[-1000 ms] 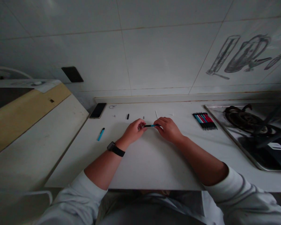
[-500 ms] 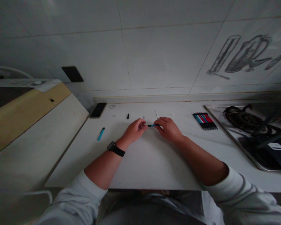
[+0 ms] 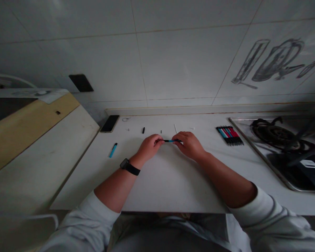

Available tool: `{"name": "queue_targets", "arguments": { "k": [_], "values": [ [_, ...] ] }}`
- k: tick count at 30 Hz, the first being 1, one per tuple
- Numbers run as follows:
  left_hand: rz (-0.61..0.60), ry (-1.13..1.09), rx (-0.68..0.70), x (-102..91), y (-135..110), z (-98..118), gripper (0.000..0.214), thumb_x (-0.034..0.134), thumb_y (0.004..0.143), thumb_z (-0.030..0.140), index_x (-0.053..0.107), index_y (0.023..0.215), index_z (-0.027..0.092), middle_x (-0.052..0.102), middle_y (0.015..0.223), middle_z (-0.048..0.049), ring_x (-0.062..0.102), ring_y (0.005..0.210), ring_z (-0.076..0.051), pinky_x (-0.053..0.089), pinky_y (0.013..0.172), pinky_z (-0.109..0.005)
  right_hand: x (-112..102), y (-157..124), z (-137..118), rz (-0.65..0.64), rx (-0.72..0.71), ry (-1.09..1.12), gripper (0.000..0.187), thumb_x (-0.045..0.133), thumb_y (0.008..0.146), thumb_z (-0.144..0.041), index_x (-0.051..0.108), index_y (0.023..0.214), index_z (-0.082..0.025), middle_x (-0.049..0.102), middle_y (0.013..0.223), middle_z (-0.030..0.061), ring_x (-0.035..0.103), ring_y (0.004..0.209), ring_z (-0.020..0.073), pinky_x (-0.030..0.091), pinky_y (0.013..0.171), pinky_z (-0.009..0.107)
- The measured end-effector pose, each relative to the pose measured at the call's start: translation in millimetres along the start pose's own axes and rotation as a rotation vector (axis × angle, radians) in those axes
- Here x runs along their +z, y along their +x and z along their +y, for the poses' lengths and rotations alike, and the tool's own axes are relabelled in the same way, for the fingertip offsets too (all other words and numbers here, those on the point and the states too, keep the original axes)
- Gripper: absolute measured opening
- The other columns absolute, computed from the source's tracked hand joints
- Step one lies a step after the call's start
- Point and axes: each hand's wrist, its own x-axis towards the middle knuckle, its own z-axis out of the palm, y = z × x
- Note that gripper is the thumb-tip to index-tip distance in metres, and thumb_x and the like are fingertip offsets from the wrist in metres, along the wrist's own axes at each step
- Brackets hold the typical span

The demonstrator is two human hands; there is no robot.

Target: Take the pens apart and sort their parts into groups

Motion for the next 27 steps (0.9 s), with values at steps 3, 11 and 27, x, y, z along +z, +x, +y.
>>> {"name": "queue_targets", "arguments": {
  "k": [3, 11, 27],
  "values": [
    [0.022, -0.006, 0.006, -1.0, 0.5, 2.2, 0.002, 0.067, 0.092, 0.021, 0.068, 0.092, 0.019, 0.071, 0.09, -0.002, 0.064, 0.083, -0.016, 0.049, 0.077, -0.03, 0.7, 0.3, 1.1, 0.009, 0.001, 0.007, 0.011, 0.063, 0.095, -0.02, 0.074, 0.099, -0.02, 0.076, 0.094, 0.0067, 0.067, 0.085, 0.0209, 0.044, 0.083, 0.034],
    [0.029, 0.0, 0.023, -0.7, -0.1, 0.7, 0.005, 0.073, 0.089, 0.021, 0.069, 0.091, 0.019, 0.072, 0.089, -0.003, 0.065, 0.083, -0.017, 0.052, 0.078, -0.03, 2.7, 0.2, 3.2, 0.001, 0.005, 0.052, 0.013, 0.062, 0.095, -0.019, 0.074, 0.099, -0.02, 0.075, 0.093, 0.0072, 0.067, 0.084, 0.0205, 0.046, 0.08, 0.033],
    [-0.026, 0.075, 0.024, -4.4, 0.7, 5.7, 0.011, 0.067, 0.094, 0.027, 0.073, 0.09, 0.02, 0.073, 0.089, -0.0037, 0.066, 0.087, -0.019, 0.051, 0.081, -0.033, 3.3, -0.9, 3.8, -0.037, -0.017, -0.008, 0.02, 0.057, 0.099, -0.025, 0.075, 0.106, -0.021, 0.078, 0.096, 0.0077, 0.069, 0.086, 0.0224, 0.044, 0.084, 0.035]
  ]
}}
